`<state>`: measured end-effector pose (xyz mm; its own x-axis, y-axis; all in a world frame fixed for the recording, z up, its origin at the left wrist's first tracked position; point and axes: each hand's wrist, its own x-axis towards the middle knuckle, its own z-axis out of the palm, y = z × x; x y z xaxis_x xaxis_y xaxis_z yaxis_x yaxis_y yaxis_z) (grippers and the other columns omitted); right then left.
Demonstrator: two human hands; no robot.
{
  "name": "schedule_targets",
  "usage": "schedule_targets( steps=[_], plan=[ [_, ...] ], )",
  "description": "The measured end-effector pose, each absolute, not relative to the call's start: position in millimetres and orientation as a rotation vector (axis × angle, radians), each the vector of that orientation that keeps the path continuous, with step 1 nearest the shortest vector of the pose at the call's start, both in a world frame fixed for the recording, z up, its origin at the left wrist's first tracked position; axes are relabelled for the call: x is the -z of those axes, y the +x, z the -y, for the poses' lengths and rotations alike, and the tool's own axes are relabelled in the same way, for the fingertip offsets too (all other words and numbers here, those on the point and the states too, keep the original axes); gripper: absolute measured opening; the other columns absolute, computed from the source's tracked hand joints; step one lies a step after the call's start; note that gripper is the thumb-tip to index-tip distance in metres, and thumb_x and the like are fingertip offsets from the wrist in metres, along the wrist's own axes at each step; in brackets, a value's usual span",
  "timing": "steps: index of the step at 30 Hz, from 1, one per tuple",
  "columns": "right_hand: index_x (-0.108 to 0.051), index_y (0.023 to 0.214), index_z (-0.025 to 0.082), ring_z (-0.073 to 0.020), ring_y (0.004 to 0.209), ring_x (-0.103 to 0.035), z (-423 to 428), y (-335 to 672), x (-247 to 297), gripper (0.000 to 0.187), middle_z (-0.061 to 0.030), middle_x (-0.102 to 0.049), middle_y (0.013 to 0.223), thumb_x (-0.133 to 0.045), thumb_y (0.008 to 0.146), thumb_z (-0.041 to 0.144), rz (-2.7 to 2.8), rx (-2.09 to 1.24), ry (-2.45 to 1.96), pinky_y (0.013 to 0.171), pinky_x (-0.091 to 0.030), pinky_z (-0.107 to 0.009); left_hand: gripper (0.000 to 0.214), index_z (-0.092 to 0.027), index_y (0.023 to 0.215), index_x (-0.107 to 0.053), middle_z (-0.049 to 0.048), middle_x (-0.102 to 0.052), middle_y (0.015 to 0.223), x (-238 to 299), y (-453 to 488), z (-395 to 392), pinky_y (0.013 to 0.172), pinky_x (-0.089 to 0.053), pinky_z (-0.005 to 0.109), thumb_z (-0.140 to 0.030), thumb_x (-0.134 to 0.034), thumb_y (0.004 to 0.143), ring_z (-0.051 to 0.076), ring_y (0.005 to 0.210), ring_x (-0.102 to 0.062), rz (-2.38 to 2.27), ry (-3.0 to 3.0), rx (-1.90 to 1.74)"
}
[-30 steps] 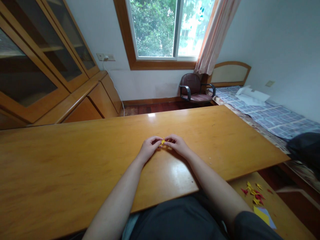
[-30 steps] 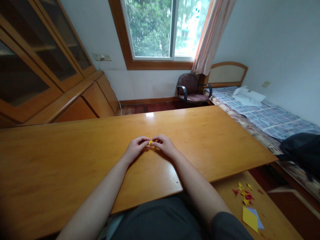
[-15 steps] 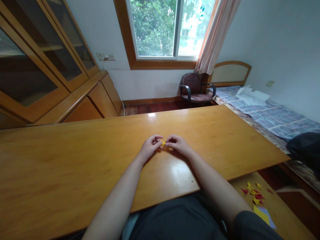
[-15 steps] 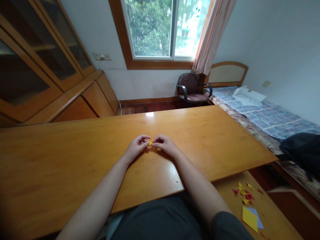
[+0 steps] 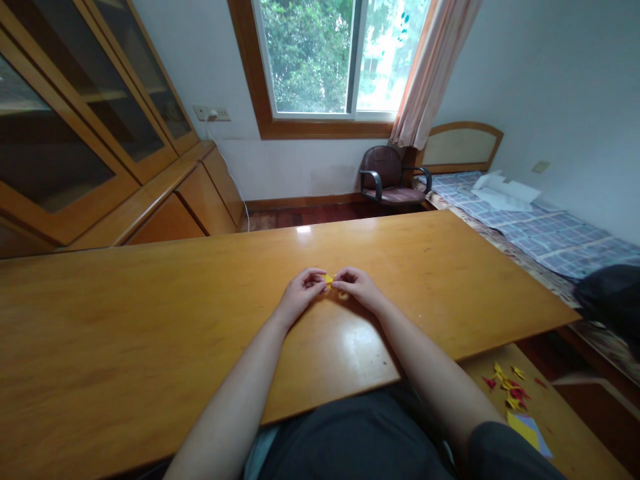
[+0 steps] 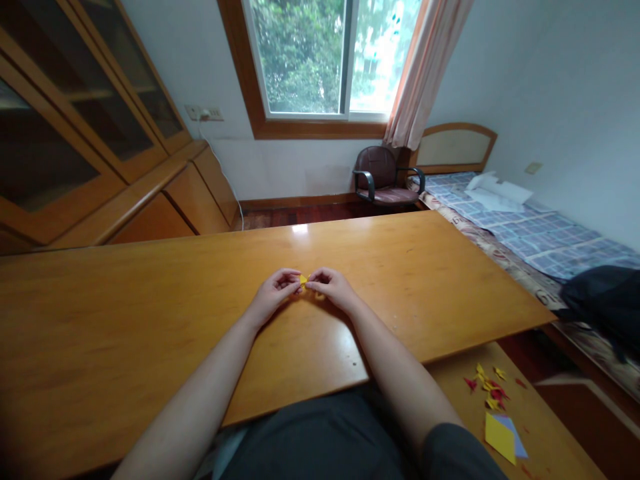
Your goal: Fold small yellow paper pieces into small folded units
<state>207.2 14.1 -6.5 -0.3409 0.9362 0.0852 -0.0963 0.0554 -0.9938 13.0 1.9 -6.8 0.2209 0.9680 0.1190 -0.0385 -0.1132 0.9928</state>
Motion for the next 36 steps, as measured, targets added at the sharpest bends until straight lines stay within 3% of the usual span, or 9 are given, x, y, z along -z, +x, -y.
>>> schedule_targets(
  steps=[6, 9, 16, 22, 36],
  plan=[
    [-0.053, 0.103, 0.022, -0.0124, 0.06, -0.058, -16, 206, 14, 0.046, 0.0029, -0.064, 0.073, -0.081, 0.07, 0.039, 1.377, -1.48, -0.795, 0.058, -0.047, -0.024, 0.03, -0.018, 0.102, -0.064, 0.0006, -0.065, 0.084, 11, 12, -4, 0.078, -0.053, 0.029, -0.035, -0.07, 0.078, 0.015, 0.078, -0.065, -0.984, 1.413, -1.162],
    [-0.054, 0.11, 0.024, -0.0127, 0.062, -0.059, -14, 206, 14, 0.045, 0.0026, -0.064, 0.076, -0.077, 0.074, 0.039, 1.409, -1.477, -0.76, 0.059, -0.049, -0.025, 0.026, -0.018, 0.098, -0.066, 0.0022, -0.068, 0.087, 11, 12, -4, 0.079, -0.053, 0.029, -0.036, -0.069, 0.079, 0.016, 0.08, -0.065, -1.007, 1.463, -1.161],
    [-0.066, 0.096, 0.019, -0.012, 0.063, -0.058, -12, 206, 11, 0.029, 0.0003, -0.064, 0.076, -0.073, 0.078, 0.041, 1.512, -1.419, -0.869, 0.059, -0.046, -0.024, 0.02, -0.017, 0.091, -0.071, 0.0054, -0.072, 0.091, 10, 10, -4, 0.082, -0.052, 0.031, -0.034, -0.067, 0.081, 0.019, 0.085, -0.067, -1.065, 1.579, -1.152],
    [-0.063, 0.085, 0.017, -0.0118, 0.06, -0.058, -12, 204, 11, 0.028, 0.0012, -0.064, 0.069, -0.074, 0.076, 0.042, 1.477, -1.401, -0.926, 0.056, -0.046, -0.023, 0.022, -0.017, 0.095, -0.069, 0.006, -0.072, 0.094, 9, 11, -2, 0.082, -0.053, 0.031, -0.032, -0.069, 0.079, 0.019, 0.087, -0.067, -1.06, 1.576, -1.163],
    [-0.062, 0.082, 0.018, -0.0133, 0.057, -0.06, -13, 201, 12, 0.029, 0.0008, -0.065, 0.068, -0.074, 0.075, 0.043, 1.441, -1.356, -0.951, 0.053, -0.046, -0.024, 0.004, -0.019, 0.084, -0.065, 0.0018, -0.066, 0.084, 0, 12, 3, 0.076, -0.053, 0.029, -0.023, -0.064, 0.084, 0.015, 0.08, -0.064, -1.165, 1.928, -1.286]
  ],
)
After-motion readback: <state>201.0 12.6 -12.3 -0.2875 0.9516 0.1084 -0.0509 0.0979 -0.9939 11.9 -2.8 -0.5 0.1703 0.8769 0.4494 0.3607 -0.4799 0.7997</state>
